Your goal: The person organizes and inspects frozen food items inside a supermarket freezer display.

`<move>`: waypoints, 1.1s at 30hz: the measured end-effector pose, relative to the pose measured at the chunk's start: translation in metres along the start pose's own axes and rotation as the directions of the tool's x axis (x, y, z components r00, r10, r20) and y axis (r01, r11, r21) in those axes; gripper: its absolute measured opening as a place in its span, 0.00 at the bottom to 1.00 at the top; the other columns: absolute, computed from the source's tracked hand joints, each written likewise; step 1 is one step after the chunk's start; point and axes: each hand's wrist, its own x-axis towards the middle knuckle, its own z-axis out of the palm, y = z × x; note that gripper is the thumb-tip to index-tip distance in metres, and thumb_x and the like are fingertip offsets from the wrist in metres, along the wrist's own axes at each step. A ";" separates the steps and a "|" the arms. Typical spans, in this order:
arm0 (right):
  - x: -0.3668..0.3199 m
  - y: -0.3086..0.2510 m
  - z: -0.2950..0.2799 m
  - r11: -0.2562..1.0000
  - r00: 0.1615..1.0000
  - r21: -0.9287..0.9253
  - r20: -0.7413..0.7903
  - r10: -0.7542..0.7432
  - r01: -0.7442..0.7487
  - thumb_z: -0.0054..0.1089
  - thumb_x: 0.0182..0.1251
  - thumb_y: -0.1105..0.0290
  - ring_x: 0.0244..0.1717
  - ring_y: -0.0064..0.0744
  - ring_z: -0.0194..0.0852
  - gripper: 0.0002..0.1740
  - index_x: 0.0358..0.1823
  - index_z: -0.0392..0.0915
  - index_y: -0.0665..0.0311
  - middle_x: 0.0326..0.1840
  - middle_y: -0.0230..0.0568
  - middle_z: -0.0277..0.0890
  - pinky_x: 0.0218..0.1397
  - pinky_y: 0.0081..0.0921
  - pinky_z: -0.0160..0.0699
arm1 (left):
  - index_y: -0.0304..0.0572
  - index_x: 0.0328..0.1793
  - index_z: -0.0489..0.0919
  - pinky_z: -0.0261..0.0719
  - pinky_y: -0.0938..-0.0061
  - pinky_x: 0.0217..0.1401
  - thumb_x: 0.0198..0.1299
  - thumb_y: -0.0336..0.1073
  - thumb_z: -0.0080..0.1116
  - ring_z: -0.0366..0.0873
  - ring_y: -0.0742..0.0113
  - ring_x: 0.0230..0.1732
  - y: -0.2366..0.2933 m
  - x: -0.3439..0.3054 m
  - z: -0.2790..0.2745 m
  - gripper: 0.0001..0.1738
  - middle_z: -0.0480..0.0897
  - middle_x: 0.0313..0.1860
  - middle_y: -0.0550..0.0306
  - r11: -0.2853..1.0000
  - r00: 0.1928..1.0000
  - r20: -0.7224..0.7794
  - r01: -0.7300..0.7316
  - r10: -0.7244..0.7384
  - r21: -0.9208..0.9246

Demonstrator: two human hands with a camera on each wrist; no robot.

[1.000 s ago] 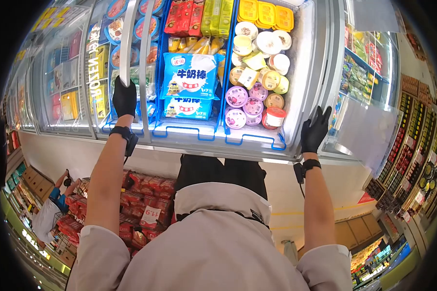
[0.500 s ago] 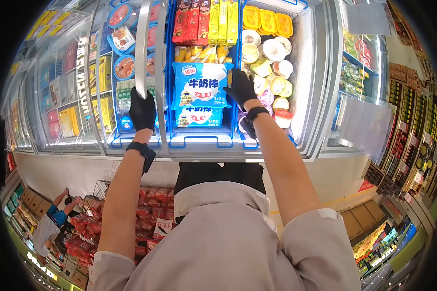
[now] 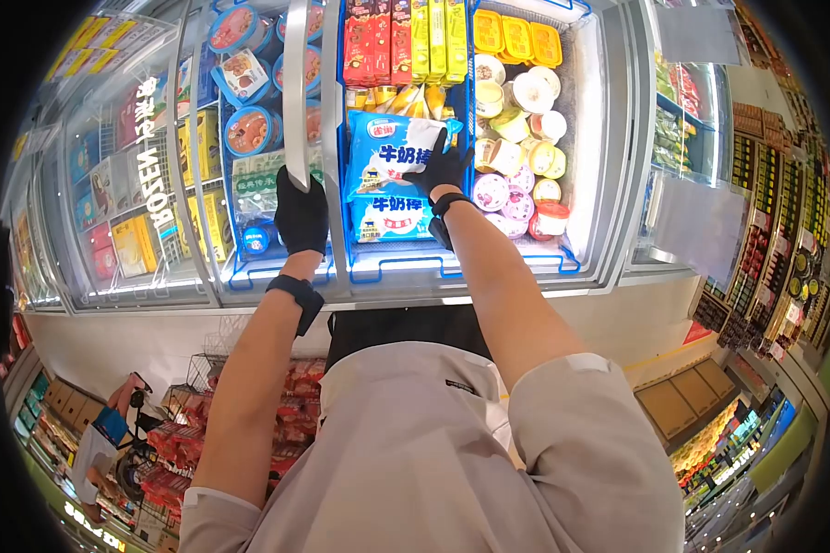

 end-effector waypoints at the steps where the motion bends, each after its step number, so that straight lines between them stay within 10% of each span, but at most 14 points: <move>1: -0.001 -0.001 -0.003 0.999 0.999 0.045 0.046 0.001 -0.003 0.66 0.35 0.29 0.66 0.49 0.62 0.76 0.75 0.29 0.63 0.58 0.58 0.69 0.72 0.63 0.14 | 0.48 0.61 0.68 0.77 0.58 0.51 0.60 0.41 0.54 0.77 0.42 0.51 0.001 0.000 0.000 0.23 0.79 0.51 0.44 0.999 1.000 -0.001 0.031 -0.031 -0.009; 8: -0.004 0.002 -0.002 0.993 0.999 0.119 -0.034 -0.025 0.029 0.67 0.38 0.32 0.66 0.48 0.63 0.73 0.75 0.32 0.63 0.59 0.58 0.68 0.71 0.64 0.11 | 0.50 0.62 0.68 0.76 0.57 0.53 0.60 0.42 0.53 0.76 0.41 0.52 0.004 -0.001 -0.003 0.24 0.79 0.52 0.43 0.998 0.998 0.024 0.064 -0.063 -0.021; 13: -0.023 -0.006 0.020 0.888 0.976 0.460 -0.201 0.082 0.020 0.78 0.39 0.58 0.64 0.56 0.60 0.67 0.74 0.37 0.65 0.64 0.61 0.56 0.64 0.40 0.63 | 0.50 0.62 0.67 0.76 0.56 0.53 0.60 0.41 0.53 0.76 0.40 0.52 0.005 -0.004 -0.004 0.23 0.79 0.51 0.43 0.999 1.000 0.013 0.026 -0.025 -0.038; 16: -0.025 -0.006 0.036 0.661 0.953 0.749 -0.224 0.204 0.035 0.79 0.38 0.63 0.58 0.53 0.68 0.64 0.73 0.41 0.65 0.59 0.58 0.64 0.60 0.39 0.70 | 0.51 0.62 0.66 0.76 0.55 0.53 0.61 0.41 0.52 0.76 0.39 0.52 0.010 -0.003 -0.004 0.23 0.79 0.52 0.43 0.998 0.998 0.035 0.057 -0.056 -0.030; 19: 0.011 0.024 0.082 0.408 0.993 0.905 0.103 0.065 -0.121 0.79 0.38 0.60 0.55 0.49 0.73 0.57 0.69 0.53 0.66 0.55 0.54 0.72 0.57 0.38 0.74 | 0.52 0.63 0.65 0.76 0.55 0.53 0.61 0.41 0.51 0.76 0.39 0.52 0.005 -0.005 -0.002 0.24 0.79 0.52 0.43 0.997 0.998 0.030 0.051 -0.053 0.057; 23: 0.023 0.041 0.074 0.410 0.973 0.896 0.218 -0.079 -0.168 0.75 0.44 0.52 0.53 0.42 0.77 0.38 0.56 0.73 0.63 0.52 0.46 0.79 0.55 0.35 0.77 | 0.52 0.63 0.65 0.75 0.54 0.54 0.61 0.42 0.51 0.76 0.37 0.52 0.003 -0.006 0.004 0.24 0.79 0.52 0.41 0.998 1.000 -0.002 0.030 -0.030 0.058; 30: 0.010 0.030 0.054 0.310 0.980 0.929 0.186 0.075 -0.200 0.70 0.50 0.46 0.50 0.37 0.78 0.39 0.56 0.74 0.69 0.50 0.47 0.79 0.50 0.31 0.75 | 0.52 0.63 0.64 0.75 0.52 0.54 0.60 0.42 0.50 0.75 0.36 0.51 0.008 -0.005 -0.006 0.24 0.78 0.52 0.41 0.991 0.997 0.015 0.070 -0.072 0.113; 33: 0.024 0.016 0.061 0.078 0.938 0.936 0.346 -0.013 -0.344 0.68 0.51 0.43 0.49 0.32 0.76 0.41 0.57 0.74 0.69 0.51 0.44 0.78 0.53 0.28 0.72 | 0.49 0.63 0.64 0.75 0.52 0.52 0.59 0.43 0.52 0.77 0.37 0.50 0.002 -0.005 0.000 0.26 0.78 0.52 0.41 0.994 1.000 -0.024 0.013 -0.010 0.111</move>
